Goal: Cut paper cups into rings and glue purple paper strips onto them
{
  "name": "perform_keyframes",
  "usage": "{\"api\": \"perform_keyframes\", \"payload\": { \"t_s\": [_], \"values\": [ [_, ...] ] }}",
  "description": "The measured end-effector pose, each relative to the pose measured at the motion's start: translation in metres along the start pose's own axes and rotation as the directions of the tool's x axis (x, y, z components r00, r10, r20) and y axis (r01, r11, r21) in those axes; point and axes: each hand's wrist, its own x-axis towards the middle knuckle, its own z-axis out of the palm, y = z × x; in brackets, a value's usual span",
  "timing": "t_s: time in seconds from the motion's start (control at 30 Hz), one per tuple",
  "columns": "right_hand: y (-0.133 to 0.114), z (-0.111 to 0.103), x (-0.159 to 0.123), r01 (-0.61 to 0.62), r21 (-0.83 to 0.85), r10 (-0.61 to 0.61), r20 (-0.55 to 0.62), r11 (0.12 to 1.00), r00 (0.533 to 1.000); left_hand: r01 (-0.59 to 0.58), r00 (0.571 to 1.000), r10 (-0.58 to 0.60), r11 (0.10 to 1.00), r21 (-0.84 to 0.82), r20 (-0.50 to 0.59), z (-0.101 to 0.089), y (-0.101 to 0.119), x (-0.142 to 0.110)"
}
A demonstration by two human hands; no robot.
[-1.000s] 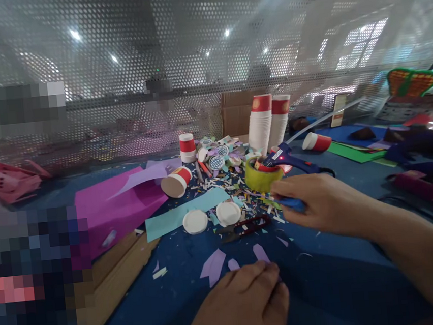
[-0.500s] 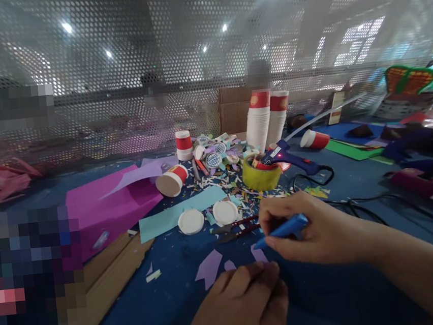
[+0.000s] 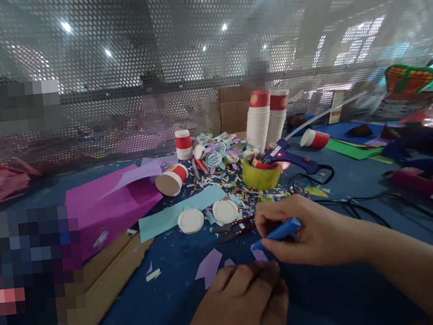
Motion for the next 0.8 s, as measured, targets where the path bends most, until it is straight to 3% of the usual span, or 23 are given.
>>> {"api": "perform_keyframes", "payload": {
  "t_s": [0.8],
  "values": [
    [0.0006,-0.002,-0.0033,0.011,-0.075,-0.012,-0.009,0.997,1.0,0.017,0.992,-0.012,0.999,0.039,-0.125,0.0026,-0.0005,0.0038]
  ]
}}
